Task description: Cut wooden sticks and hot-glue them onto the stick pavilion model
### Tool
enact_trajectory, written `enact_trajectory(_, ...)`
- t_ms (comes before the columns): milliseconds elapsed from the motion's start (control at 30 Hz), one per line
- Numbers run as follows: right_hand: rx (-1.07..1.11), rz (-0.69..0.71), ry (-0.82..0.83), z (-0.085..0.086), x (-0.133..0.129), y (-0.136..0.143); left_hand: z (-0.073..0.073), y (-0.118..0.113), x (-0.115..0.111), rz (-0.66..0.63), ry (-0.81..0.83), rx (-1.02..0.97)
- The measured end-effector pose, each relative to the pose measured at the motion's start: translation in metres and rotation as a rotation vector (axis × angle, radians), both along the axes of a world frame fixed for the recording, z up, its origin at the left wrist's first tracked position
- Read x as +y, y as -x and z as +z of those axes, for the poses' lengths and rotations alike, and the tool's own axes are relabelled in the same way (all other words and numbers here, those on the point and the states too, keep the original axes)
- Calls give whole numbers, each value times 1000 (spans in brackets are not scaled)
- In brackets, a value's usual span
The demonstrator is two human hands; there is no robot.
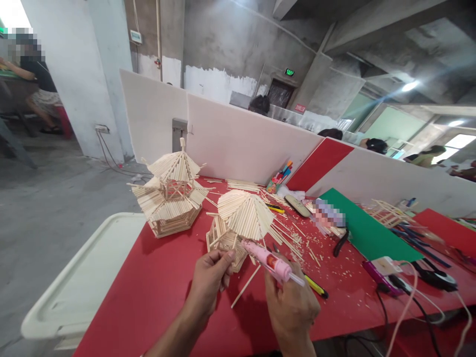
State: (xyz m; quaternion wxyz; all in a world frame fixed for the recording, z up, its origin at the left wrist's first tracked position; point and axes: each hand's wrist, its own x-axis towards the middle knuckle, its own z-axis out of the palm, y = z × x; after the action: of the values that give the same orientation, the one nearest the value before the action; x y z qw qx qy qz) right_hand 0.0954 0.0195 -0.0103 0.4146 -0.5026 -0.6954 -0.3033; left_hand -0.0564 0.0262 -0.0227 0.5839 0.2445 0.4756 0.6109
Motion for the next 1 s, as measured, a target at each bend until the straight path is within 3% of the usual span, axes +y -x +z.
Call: enact_trajectory(1000,17,-10,2,-3,1,2,-5,5,-1,-49,0,-139)
